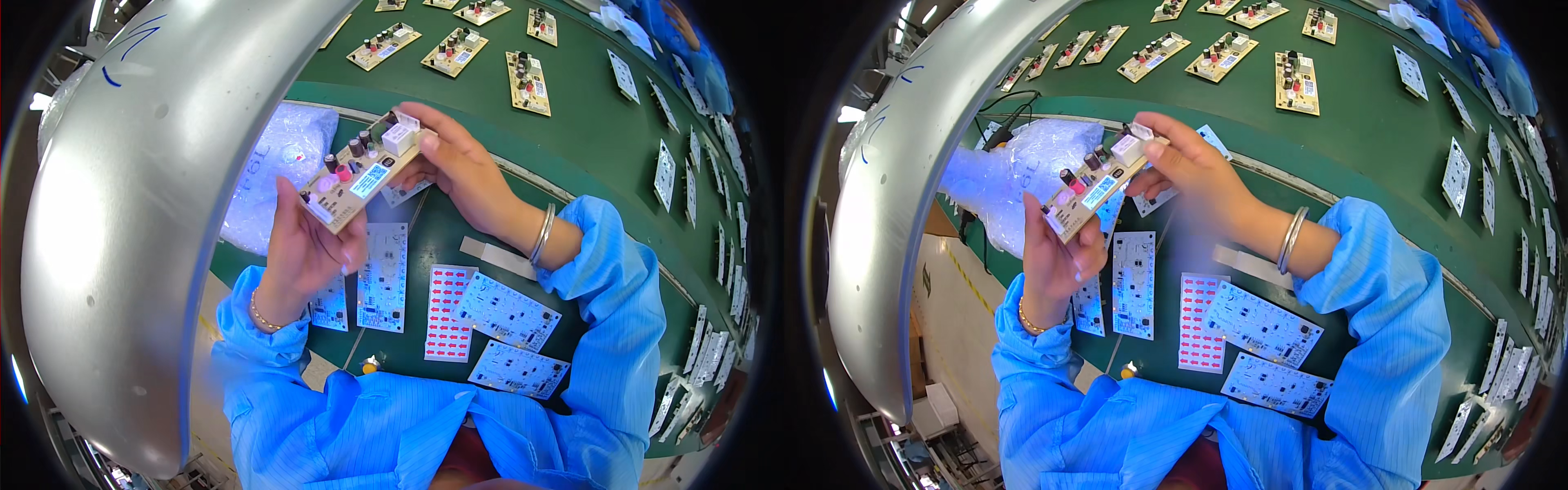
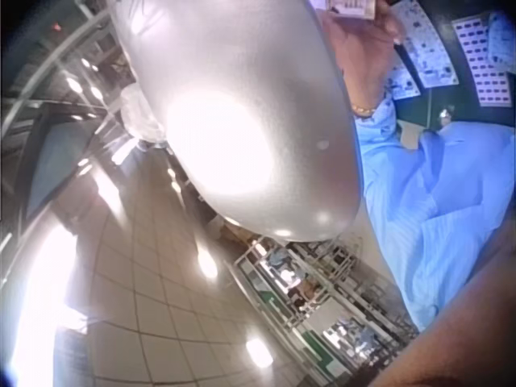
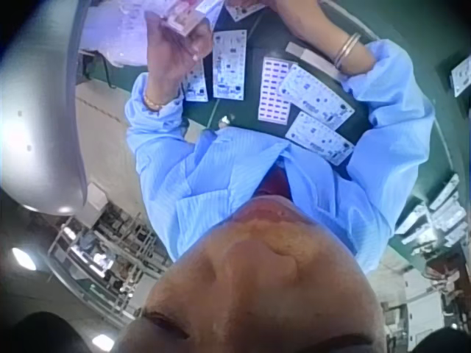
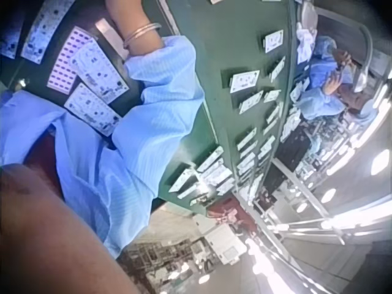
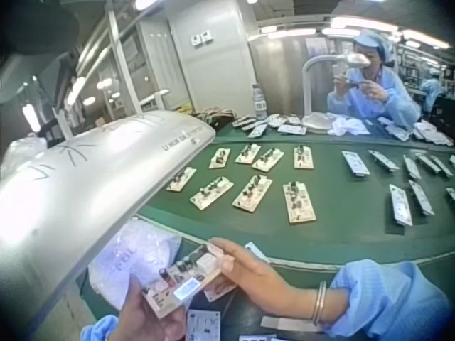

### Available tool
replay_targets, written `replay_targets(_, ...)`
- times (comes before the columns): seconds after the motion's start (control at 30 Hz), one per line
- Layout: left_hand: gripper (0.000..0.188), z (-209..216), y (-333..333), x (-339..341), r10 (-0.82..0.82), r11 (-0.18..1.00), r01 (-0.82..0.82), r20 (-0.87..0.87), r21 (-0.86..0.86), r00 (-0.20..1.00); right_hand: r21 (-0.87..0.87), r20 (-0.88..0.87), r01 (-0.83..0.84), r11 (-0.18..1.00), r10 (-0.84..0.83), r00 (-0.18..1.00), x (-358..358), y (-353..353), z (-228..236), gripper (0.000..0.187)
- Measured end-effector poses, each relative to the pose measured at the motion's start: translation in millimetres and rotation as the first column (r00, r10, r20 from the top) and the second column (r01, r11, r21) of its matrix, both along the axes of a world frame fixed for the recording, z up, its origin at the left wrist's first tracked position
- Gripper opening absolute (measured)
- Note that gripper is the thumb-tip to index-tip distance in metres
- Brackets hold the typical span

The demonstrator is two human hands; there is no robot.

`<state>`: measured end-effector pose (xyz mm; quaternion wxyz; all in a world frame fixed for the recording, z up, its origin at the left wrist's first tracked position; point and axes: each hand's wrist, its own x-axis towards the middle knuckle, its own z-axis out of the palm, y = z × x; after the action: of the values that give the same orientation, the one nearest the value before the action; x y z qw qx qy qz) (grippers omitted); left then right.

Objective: Inspecting, checking components, and sorting PCB circuit boards under a bright lamp in a manufacturing facility.

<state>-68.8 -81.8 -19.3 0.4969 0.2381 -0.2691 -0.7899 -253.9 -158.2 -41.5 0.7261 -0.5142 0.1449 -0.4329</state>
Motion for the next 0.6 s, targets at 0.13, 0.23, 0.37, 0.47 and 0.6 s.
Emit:
replay_targets(0.13,0.065,-10,-11,12,-0.025,0.999,0.032,-0.259,0.021,0.966,-0.41,0.048,0.152,0.9,-0.145,0.988,2,18,1,0.058)
replay_targets(0.23,0.06,-7,-14,13,-0.054,0.989,0.093,-0.311,0.113,0.949,-0.614,0.104,0.236,0.753,-0.219,0.97,2,23,0,0.066)
replay_targets(0.37,0.059,-13,-11,9,-0.146,0.969,0.219,-0.444,0.117,0.884,-0.701,0.077,0.313,0.641,-0.369,0.926,1,27,16,0.058)
replay_targets(0.47,0.059,-10,-11,8,-0.148,0.959,0.227,-0.386,0.168,0.911,-0.698,0.122,0.353,0.623,-0.382,0.916,3,29,19,0.051)
replay_targets(0.6,0.047,-9,-8,9,-0.111,0.956,0.19,-0.325,0.223,0.939,-0.743,0.12,0.352,0.569,-0.404,0.907,0,40,28,0.044)
